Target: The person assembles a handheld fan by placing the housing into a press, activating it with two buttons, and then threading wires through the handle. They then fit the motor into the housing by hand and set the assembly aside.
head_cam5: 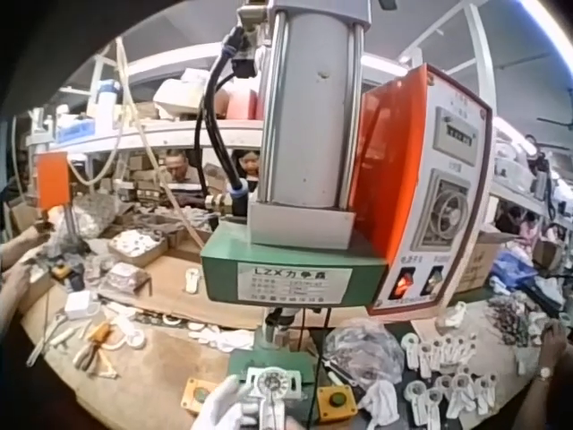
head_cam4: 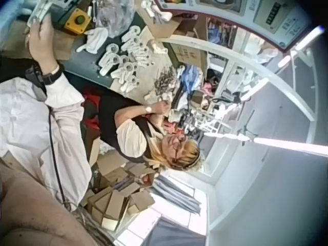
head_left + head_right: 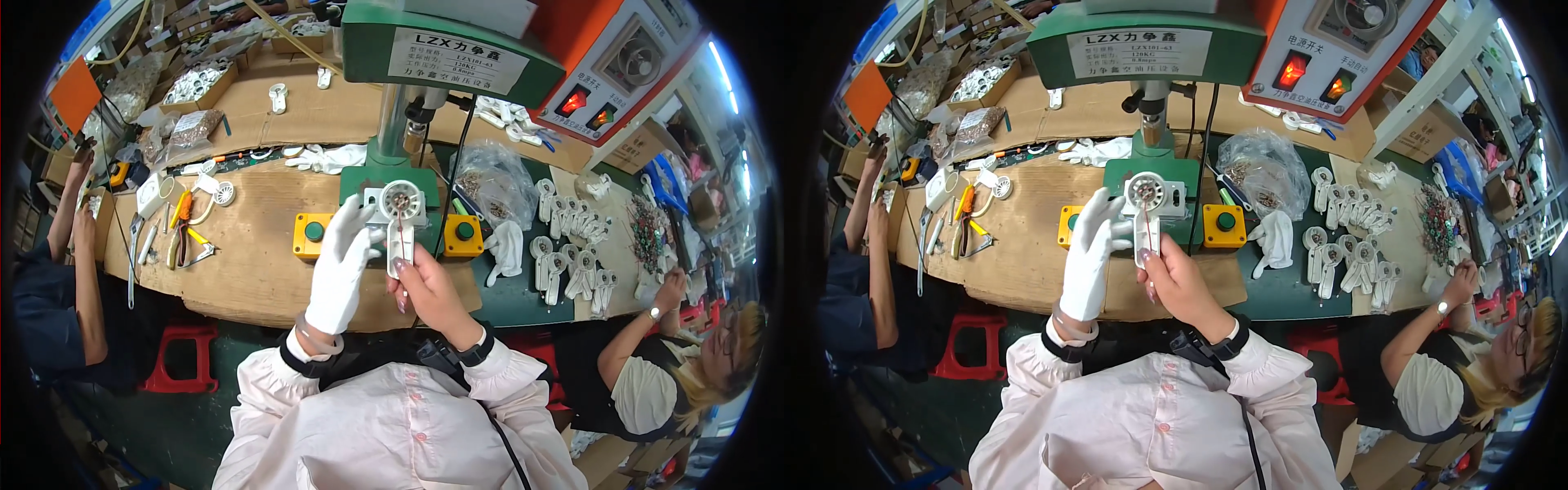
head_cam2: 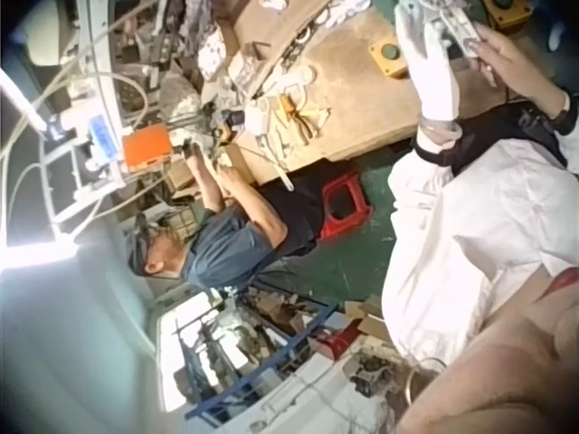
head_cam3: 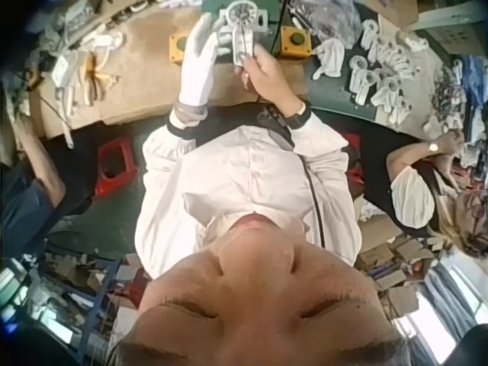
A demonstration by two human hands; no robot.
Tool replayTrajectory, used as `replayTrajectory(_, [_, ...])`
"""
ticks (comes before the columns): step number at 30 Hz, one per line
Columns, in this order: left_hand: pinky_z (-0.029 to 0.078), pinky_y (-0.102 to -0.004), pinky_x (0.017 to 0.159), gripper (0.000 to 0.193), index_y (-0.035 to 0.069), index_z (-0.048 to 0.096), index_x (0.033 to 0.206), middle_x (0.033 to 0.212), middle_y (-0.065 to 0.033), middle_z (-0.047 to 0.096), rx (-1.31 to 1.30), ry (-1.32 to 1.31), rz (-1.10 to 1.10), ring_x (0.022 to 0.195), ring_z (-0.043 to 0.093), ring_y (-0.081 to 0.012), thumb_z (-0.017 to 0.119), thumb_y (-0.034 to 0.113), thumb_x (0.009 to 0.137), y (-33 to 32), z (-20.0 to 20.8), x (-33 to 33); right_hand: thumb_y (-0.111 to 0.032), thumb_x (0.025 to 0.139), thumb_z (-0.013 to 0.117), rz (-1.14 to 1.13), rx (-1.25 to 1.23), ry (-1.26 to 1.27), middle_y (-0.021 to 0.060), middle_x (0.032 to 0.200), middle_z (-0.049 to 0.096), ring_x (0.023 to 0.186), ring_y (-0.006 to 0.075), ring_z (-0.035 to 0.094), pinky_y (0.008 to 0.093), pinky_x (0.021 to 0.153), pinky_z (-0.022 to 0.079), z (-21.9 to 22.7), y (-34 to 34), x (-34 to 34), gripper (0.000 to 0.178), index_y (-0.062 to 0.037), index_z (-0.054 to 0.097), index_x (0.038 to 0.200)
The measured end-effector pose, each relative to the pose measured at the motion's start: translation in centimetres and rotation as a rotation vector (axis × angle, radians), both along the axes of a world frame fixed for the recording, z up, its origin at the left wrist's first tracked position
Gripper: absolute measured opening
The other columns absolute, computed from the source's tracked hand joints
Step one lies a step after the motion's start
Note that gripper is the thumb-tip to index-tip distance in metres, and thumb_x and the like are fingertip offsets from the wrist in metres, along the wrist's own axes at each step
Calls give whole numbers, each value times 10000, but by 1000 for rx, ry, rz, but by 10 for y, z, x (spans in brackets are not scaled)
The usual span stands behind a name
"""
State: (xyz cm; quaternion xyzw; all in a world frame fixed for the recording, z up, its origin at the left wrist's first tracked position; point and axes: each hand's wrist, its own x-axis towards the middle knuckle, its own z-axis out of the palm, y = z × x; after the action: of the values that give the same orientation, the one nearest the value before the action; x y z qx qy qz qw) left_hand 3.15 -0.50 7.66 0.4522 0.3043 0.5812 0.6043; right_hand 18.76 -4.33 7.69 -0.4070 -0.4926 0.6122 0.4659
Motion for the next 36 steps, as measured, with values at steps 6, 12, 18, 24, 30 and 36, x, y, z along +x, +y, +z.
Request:
replayTrajectory(6, [489,-264,862,581,63,354,1497,1362,-71,526,-32,103,-91,1105,565,-119,542,324,1013,-5,-1,15,-120,1035,416,-25,55,-184,33,815,582,572,52,494,209,538,433,-2,-31,1,315,-25,423,1335])
replayTrajectory(12, [378,-290,1061,493,13,400,1460,1403,-80,504,-99,33,-102,1252,486,-155,542,167,1013,-14,-3,27,-122,1036,415,-17,43,-166,38,807,591,574,52,504,208,538,437,-4,-41,11,258,-23,447,1272])
replayTrajectory(18, [477,-232,820,466,80,436,1457,1309,-24,568,-19,147,-44,1059,557,-77,506,269,1037,-18,-10,34,-119,1036,411,7,0,-142,42,808,598,575,52,510,208,545,445,-2,-48,18,215,-26,463,1223])
replayTrajectory(24, [389,-286,1054,499,10,399,1452,1383,-75,517,-81,41,-78,1243,492,-152,562,173,1010,-25,-2,36,-118,1037,407,5,15,-171,43,810,601,579,51,514,207,550,449,-2,-50,20,209,-27,465,1217])
replayTrajectory(30, [406,-281,1036,497,14,397,1454,1360,-63,531,-73,52,-83,1214,509,-143,564,155,1007,-28,-2,36,-115,1038,400,6,2,-157,44,813,603,582,52,518,204,555,449,-3,-52,21,205,-27,470,1210])
replayTrajectory(36, [436,-271,984,501,24,400,1454,1323,-61,551,-89,68,-63,1145,535,-125,571,158,1002,-27,-2,36,-114,1041,390,11,11,-170,43,818,603,588,50,517,204,555,446,-1,-51,21,196,-30,476,1195])
